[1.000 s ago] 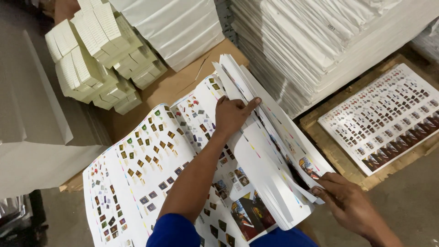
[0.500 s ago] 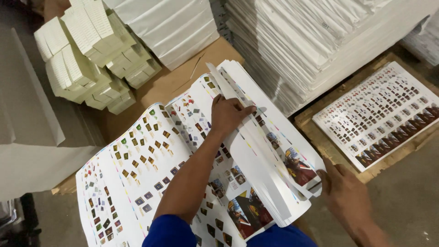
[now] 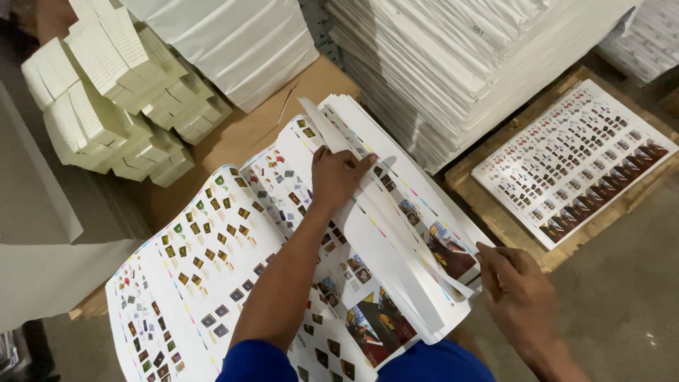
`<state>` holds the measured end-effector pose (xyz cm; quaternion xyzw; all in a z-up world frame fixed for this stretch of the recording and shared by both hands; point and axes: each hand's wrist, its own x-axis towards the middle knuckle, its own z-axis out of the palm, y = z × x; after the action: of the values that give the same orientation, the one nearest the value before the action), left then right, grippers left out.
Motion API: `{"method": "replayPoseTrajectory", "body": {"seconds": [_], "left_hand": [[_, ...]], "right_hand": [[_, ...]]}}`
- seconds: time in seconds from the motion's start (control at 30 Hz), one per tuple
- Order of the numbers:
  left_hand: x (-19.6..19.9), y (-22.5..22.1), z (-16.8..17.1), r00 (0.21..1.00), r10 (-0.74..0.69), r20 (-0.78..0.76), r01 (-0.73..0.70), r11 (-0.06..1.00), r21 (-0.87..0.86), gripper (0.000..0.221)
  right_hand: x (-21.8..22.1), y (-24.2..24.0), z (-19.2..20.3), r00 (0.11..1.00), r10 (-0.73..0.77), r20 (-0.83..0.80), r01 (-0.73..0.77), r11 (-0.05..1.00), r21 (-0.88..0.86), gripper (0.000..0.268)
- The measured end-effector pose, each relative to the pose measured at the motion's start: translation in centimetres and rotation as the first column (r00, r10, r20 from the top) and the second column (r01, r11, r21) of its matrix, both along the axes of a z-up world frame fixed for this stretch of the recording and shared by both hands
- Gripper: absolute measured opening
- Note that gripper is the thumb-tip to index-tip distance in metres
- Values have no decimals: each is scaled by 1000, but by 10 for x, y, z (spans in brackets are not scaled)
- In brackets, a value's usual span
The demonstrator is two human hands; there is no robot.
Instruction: Inspecting and flipping through a large stack of printed paper sheets to check for quality or count.
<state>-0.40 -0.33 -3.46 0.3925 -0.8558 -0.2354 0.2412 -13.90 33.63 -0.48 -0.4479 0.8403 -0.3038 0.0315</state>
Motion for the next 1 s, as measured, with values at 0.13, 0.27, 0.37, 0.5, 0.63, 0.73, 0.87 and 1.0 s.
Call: {"method": "replayPoseTrajectory", "body": {"seconds": [0.13,0.27,0.37,0.5,0.63,0.73,0.87,1.0], "left_hand": [[0,2,7,1000,11,4,-11,997,79,58],[-2,7,23,999,34,17,-37,978,206,66],[-2,10,32,998,54,30,-60,963,262,72],[0,7,33,998,24,59,-38,968,247,75],[0,11,41,991,26,128,-57,968,243,86],[0,13,41,997,35,68,-51,966,252,76],[0,14,45,992,21,125,-54,962,269,72],[1,11,39,992,0,124,-26,978,208,66]], "right_hand": [[0,-6,8,929,-126,348,160,985,-71,16],[-2,-7,13,704,-249,665,247,964,101,15],[7,-10,23,580,-253,774,263,958,116,13],[7,-10,18,577,-257,775,236,961,143,16],[4,-10,12,469,-255,845,240,958,156,16],[2,-7,7,369,-270,890,269,947,176,19],[2,1,-3,314,-66,947,261,965,-19,22],[1,9,-34,61,175,983,270,945,-186,24]]}}
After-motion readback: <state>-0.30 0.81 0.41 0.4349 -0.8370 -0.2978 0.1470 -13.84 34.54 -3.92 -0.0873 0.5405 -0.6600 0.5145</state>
